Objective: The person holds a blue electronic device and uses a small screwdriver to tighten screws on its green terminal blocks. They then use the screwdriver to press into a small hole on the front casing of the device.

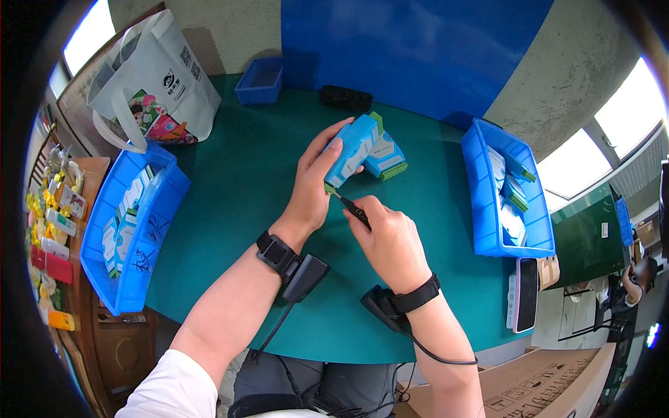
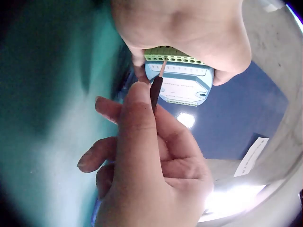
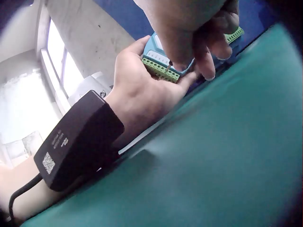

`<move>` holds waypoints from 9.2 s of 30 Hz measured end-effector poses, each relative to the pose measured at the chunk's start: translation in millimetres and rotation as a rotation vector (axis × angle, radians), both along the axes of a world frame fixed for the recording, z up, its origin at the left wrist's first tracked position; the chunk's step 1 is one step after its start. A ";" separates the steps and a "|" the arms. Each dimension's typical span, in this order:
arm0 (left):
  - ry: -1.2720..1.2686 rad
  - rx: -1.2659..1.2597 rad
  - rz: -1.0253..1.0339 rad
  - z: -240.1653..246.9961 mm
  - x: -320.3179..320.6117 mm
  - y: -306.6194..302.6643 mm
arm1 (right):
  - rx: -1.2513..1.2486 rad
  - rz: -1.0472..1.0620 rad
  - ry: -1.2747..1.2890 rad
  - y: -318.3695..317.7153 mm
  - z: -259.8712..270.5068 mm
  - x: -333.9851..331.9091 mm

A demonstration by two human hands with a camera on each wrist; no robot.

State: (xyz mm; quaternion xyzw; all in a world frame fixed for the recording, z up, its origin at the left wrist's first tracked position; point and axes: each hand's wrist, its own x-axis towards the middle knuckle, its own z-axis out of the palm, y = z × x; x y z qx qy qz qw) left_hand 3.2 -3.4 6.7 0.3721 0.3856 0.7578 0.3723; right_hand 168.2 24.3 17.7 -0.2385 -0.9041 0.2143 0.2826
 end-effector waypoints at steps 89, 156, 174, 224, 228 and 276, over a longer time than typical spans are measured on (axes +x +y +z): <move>-0.643 0.028 -0.110 1.2 -11.7 0.3 | -0.426 0.012 0.228 9.6 20.3 6.0; -0.343 -0.073 -0.063 2.5 -4.4 1.8 | 0.364 -0.031 -0.126 -10.3 19.3 6.6; -0.436 -0.078 -0.104 3.8 -4.7 -0.1 | 0.041 0.033 0.031 -6.6 9.1 5.8; -0.455 -0.072 -0.090 -0.9 -9.1 3.1 | 0.123 -0.080 -0.030 -11.9 10.7 1.6; -0.459 -0.073 -0.074 0.3 -8.0 3.0 | 0.163 -0.095 -0.044 -11.5 13.8 3.2; -0.401 -0.079 -0.112 1.1 -6.4 1.8 | -0.032 -0.050 -0.018 -10.3 6.7 0.0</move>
